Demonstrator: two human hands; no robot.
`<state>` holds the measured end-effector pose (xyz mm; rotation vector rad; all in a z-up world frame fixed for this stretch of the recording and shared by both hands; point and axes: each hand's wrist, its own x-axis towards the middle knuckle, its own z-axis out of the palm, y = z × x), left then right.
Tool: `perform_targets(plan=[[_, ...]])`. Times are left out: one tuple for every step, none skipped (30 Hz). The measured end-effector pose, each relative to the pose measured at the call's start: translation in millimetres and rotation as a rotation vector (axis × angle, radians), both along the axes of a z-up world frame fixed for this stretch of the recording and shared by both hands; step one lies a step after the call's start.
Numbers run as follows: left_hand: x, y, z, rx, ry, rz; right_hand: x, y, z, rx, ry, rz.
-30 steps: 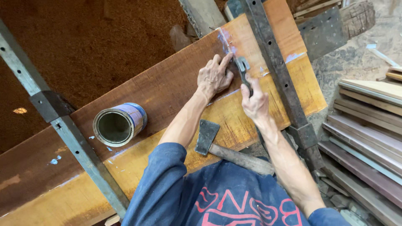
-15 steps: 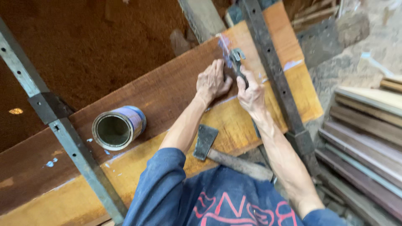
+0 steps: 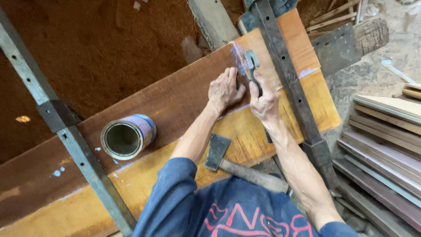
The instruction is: The person hammers nails into a wooden plank clamped to a workbench, then uses a metal bar to apply pressure and tighten the assembly. The person also retrieves a small wooden block and adjusts the clamp.
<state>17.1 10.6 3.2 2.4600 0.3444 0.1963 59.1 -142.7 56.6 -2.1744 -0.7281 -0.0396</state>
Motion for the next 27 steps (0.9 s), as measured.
perform_targets(plan=[[-8.1,-6.9,-1.2,0.0,0.02,-0.006,-8.9,-6.6,0.0,-0.012,-0.039,0.021],[-16.2,-13.4,-2.2,-0.016,0.009,-0.005,-17.6,-13.8,0.4,-0.028,0.004,0.009],[-10.5,-10.2,-1.5,-0.014,-0.028,0.001,-12.7,-13.2,1.2,-0.026,0.02,0.002],[-3.4,-7.0,-0.6,-0.012,-0.066,0.007,-7.2,-12.9,2.4,-0.024,0.037,-0.004],[-8.7,-7.6,-1.4,-0.011,-0.047,0.002,-15.6,-16.7,2.0,-0.009,0.079,-0.037],[-13.1,-7.5,-2.7,-0.009,-0.027,-0.004,-24.0,-20.1,1.0,0.007,0.12,-0.069],[-8.8,-5.1,-3.6,-0.004,-0.024,0.0,-22.8,-21.6,0.8,0.025,0.147,-0.091],[-5.6,-2.4,-4.4,0.0,-0.033,0.003,-21.8,-22.8,0.3,0.032,0.117,-0.054],[-7.5,-4.9,-5.4,-0.005,-0.034,0.001,-25.4,-28.5,0.5,0.029,0.095,-0.022],[-9.6,-8.5,-5.8,-0.01,-0.034,-0.001,-28.9,-34.2,1.0,0.026,0.073,0.01],[-4.3,-7.8,-5.1,-0.012,-0.026,0.0,-25.2,-35.5,1.2,-0.019,0.147,-0.056],[1.1,-7.2,-4.1,-0.014,-0.018,0.002,-21.0,-36.2,1.7,-0.063,0.222,-0.122],[-2.8,-7.1,-3.9,-0.016,0.008,-0.002,-25.4,-36.6,1.1,-0.108,0.316,-0.191],[-6.5,-6.9,-3.6,-0.023,0.013,-0.005,-29.8,-36.1,0.5,-0.077,0.215,-0.137],[-7.2,-7.2,-2.5,-0.029,0.008,0.003,-30.7,-36.0,1.4,-0.046,0.105,-0.071],[-9.7,-8.0,-1.1,-0.036,0.003,0.011,-32.8,-36.9,2.9,-0.015,-0.004,-0.003],[-8.4,-9.5,-0.3,-0.036,0.023,0.004,-31.9,-38.5,3.8,-0.037,0.077,-0.043],[-7.8,-10.9,0.8,-0.035,0.042,-0.002,-31.3,-41.2,5.4,-0.058,0.159,-0.081],[-10.2,-10.1,3.2,-0.032,0.068,-0.007,-32.8,-41.8,7.2,-0.076,0.249,-0.116],[-10.7,-9.1,5.5,-0.008,0.066,-0.021,-34.4,-42.9,8.9,-0.032,0.215,-0.112],[-8.4,-7.0,6.8,0.016,0.061,-0.034,-33.8,-43.8,9.4,0.013,0.179,-0.108],[-5.1,-4.3,7.4,0.04,0.056,-0.048,-31.8,-43.5,8.4,0.057,0.143,-0.104],[-9.2,-5.9,7.6,0.06,0.055,-0.058,-36.8,-47.1,7.9,0.0,0.173,-0.107],[-13.6,-7.5,7.7,0.08,0.054,-0.068,-42.3,-50.2,6.7,-0.057,0.203,-0.11],[-9.3,-7.9,8.0,0.104,0.038,-0.079,-40.4,-51.8,4.9,-0.11,0.218,-0.115],[-7.5,-9.3,8.6,0.109,0.051,-0.081,-40.3,-54.5,3.8,-0.067,0.161,-0.097],[-5.6,-9.5,9.7,0.115,0.063,-0.077,-38.7,-55.4,2.7,-0.024,0.103,-0.072]])
